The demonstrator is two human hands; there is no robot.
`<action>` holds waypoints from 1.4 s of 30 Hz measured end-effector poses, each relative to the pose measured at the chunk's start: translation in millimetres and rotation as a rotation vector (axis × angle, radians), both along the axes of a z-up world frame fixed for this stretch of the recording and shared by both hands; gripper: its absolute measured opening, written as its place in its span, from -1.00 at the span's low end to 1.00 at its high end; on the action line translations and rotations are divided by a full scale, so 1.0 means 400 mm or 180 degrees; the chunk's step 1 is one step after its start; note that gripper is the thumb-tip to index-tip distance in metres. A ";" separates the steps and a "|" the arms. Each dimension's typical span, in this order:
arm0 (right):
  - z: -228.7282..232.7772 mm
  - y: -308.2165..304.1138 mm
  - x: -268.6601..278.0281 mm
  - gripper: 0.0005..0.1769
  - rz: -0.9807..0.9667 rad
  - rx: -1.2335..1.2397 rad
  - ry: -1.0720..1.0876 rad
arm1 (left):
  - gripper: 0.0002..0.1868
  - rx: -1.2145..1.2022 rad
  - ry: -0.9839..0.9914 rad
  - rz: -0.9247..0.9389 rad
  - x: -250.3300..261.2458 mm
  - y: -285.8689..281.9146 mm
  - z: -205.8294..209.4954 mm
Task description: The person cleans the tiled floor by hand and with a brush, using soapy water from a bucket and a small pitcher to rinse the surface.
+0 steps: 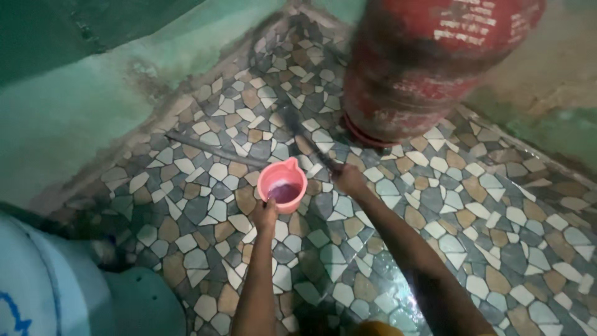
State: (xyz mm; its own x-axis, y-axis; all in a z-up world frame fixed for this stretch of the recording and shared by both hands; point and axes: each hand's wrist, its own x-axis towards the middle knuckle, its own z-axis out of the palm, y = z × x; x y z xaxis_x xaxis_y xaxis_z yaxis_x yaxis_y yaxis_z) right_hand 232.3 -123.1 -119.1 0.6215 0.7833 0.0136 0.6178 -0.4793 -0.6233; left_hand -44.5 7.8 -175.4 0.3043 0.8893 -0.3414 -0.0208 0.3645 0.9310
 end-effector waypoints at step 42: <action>-0.271 0.219 0.085 -0.77 -0.0395 0.2641 0.6136 | 0.70 0.1628 0.2559 -0.1950 0.235 0.177 0.198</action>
State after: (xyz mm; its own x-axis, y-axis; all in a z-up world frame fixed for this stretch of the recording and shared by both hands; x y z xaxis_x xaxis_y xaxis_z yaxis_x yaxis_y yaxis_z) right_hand 266.3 -35.5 -227.3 0.3082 0.8968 -0.3173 -0.9247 0.2040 -0.3215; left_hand 49.6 78.4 -96.3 0.5930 0.7573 -0.2735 0.7019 -0.3197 0.6365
